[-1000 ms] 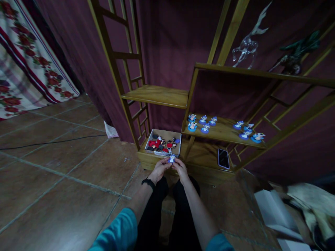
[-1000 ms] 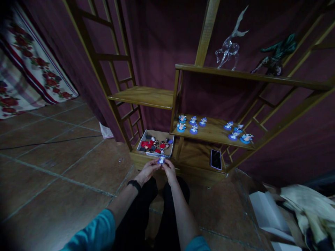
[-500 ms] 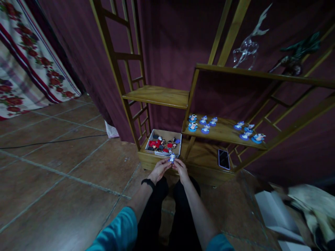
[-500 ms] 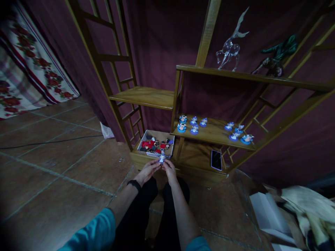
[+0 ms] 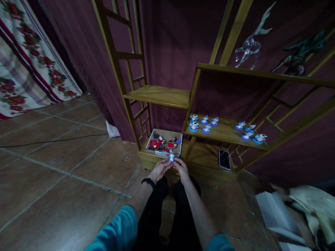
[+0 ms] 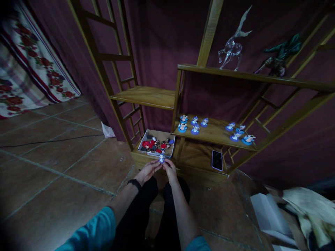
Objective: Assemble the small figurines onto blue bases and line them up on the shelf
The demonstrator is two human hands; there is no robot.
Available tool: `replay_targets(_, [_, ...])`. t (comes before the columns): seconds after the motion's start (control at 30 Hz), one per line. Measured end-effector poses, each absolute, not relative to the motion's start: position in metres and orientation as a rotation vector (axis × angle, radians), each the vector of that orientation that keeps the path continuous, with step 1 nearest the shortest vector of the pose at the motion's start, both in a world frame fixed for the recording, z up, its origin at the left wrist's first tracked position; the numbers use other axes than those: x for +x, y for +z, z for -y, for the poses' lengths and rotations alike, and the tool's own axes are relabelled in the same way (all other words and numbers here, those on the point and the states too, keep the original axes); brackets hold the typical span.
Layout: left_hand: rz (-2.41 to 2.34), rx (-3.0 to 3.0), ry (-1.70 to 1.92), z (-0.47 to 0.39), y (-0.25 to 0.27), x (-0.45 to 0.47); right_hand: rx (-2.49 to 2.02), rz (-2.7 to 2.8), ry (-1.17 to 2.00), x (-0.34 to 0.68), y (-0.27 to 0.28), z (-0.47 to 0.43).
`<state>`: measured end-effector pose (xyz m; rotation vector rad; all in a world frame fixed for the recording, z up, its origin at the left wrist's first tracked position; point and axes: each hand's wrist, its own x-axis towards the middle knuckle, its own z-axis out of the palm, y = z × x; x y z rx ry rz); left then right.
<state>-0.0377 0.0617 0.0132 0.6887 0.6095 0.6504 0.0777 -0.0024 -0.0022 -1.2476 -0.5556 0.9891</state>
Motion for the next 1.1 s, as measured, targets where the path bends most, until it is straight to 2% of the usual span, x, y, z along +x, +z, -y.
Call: replay_targets(1.1, [-0.724,0.914,0.941,-0.057,0.000,-0.027,-1.206,0.568,1.036,0.075,-0.003,0.003])
